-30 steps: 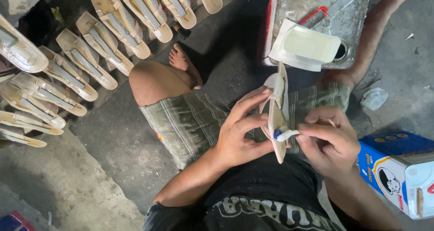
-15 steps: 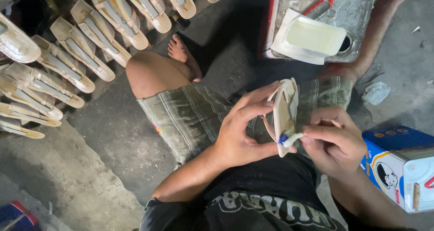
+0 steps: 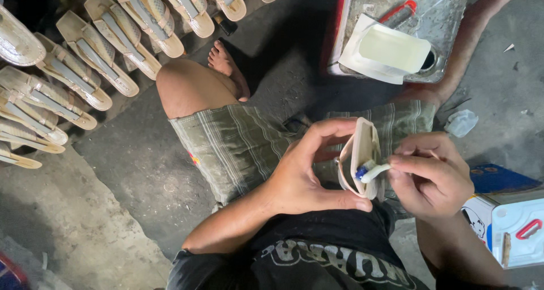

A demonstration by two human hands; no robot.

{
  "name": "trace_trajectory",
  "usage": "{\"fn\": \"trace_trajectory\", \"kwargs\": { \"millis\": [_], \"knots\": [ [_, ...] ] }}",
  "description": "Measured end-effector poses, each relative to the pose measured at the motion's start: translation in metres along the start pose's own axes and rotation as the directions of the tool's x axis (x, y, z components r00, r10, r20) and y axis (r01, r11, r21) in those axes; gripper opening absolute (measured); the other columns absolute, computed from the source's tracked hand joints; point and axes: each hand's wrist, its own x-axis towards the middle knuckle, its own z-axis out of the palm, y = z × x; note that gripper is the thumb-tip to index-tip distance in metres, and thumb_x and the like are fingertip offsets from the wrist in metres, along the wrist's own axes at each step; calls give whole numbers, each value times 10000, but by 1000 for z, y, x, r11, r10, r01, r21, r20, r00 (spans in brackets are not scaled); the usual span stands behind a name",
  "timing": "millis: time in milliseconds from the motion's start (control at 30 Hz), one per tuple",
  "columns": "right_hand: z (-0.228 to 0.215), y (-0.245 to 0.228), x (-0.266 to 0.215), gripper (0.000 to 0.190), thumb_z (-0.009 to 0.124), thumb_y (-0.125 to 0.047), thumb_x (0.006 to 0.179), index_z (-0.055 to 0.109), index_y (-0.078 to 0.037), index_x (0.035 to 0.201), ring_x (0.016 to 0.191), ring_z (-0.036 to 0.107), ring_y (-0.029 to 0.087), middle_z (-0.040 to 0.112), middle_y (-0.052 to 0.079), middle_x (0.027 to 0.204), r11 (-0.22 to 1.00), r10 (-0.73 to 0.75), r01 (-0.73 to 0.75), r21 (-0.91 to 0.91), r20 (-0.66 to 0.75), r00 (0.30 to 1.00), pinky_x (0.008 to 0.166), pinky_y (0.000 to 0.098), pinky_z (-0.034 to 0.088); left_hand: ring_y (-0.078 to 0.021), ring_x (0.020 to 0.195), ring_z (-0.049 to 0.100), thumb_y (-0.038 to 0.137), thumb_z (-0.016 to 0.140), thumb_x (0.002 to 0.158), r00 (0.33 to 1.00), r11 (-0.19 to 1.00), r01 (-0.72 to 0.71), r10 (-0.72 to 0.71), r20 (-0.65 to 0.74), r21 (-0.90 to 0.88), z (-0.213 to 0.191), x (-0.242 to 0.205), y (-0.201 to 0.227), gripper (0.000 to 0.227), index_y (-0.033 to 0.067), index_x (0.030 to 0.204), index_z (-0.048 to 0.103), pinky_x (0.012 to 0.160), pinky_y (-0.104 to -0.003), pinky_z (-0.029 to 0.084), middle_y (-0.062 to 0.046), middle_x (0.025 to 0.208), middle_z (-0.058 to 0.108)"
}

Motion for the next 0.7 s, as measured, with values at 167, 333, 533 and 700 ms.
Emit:
{"fn": "trace_trajectory", "kwargs": {
  "millis": [167,333,533,700],
  "knots": [
    [-4,3,4,165,747,35,921,705,-21,1070,785,645,121,651,153,1083,999,-36,37,-16,21,999,651,209,496,-221,1370,567,194,942,829,980,962,180,-159,117,-205,-2,-3,6,997,83,1604,323,1221,-421,512,-142,1532,548],
    [-15,3,10,183,746,60,901,702,-22,1058,749,639,103,649,160,1086,997,-68,70,-11,121,990,635,196,487,-208,1351,608,181,929,834,965,926,245,-203,168,-289,-6,-3,8,1009,87,1615,297,1186,-406,536,-134,1489,569],
    [-32,-2,17,188,774,57,884,720,-64,1017,715,628,111,654,145,1029,994,-44,65,-82,234,971,618,218,469,-175,1255,611,123,917,872,953,860,290,-218,212,-420,-6,-3,7,992,86,1639,289,1131,-372,540,-113,1353,598],
    [-48,5,39,175,803,-30,791,744,-68,951,687,631,88,691,142,945,999,-33,32,9,375,926,581,223,458,-183,1243,628,109,900,842,935,843,341,-259,243,-416,-5,-5,-5,1009,80,1629,271,1086,-379,568,-108,1356,609]
  ]
}}
